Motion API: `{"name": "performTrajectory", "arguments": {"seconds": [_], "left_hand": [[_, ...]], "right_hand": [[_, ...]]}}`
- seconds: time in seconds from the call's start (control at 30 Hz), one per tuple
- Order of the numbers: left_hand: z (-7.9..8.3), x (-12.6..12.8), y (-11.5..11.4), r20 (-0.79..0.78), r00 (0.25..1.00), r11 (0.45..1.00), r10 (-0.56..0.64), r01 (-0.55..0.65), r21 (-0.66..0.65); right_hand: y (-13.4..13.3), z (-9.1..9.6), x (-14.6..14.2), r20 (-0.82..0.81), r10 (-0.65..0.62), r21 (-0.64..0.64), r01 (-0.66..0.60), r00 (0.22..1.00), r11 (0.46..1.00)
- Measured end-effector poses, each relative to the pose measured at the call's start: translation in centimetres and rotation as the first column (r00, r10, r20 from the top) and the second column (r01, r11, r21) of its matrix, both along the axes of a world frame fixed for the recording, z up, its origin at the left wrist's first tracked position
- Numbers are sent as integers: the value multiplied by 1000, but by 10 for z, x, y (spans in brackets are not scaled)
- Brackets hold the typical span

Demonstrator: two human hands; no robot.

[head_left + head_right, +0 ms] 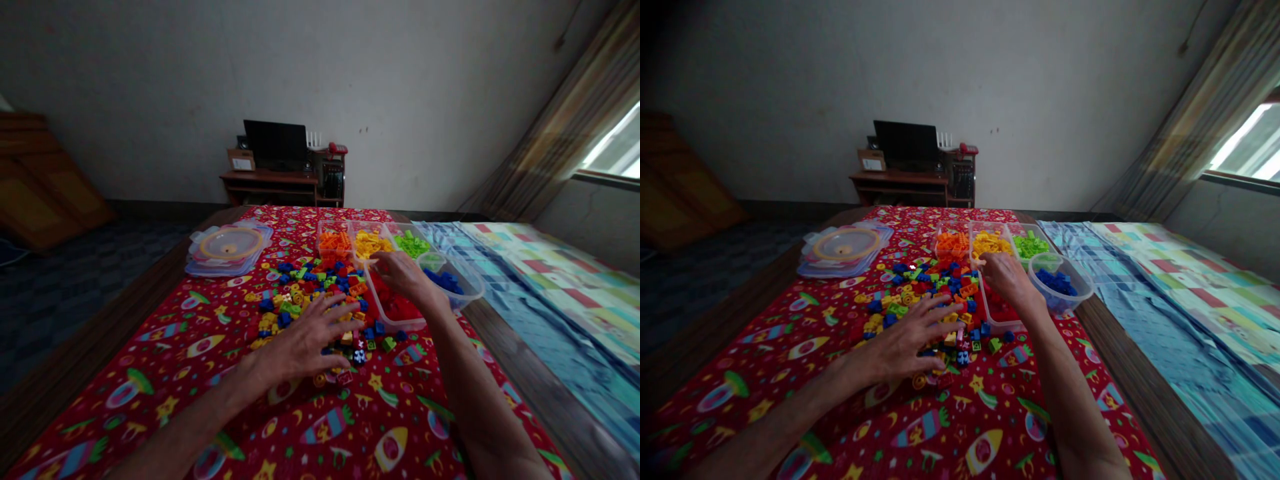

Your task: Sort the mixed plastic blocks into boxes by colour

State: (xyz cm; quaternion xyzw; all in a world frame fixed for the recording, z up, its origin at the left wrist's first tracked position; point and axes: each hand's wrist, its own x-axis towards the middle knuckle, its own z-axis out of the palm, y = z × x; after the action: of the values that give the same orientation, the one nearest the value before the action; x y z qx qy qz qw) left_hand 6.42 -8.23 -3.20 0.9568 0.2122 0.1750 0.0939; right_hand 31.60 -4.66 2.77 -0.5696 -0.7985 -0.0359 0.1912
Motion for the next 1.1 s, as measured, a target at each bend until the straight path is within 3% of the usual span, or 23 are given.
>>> {"name": "performTrajectory", "arguments": {"seconds": [0.07,0.13,0.33,0.5,0.67,0.97,1.1], "left_hand": [[-2,8,-14,-80,995,997,-59,63,46],[-6,11,-19,-93,996,996,-17,25,89],[-11,-10,13,-8,982,969,191,-187,161],[-11,-30,43,101,949,952,298,-303,39],[-10,-39,56,173,908,923,383,-368,-115],[-9,-40,56,218,883,909,416,-400,-113],[-11,-40,57,225,883,911,413,-400,-102]], "right_hand": [[-5,4,-11,2,44,-22,-44,999,999],[-9,5,-20,24,77,-37,-76,997,996],[-12,4,-37,120,80,-116,-67,990,991],[-13,-2,-46,165,118,-230,-78,979,970],[-15,-8,-54,154,195,-281,-146,969,949],[-1,-38,-75,133,287,-211,-256,949,943],[-4,-46,-80,183,264,-249,-215,947,944]]}}
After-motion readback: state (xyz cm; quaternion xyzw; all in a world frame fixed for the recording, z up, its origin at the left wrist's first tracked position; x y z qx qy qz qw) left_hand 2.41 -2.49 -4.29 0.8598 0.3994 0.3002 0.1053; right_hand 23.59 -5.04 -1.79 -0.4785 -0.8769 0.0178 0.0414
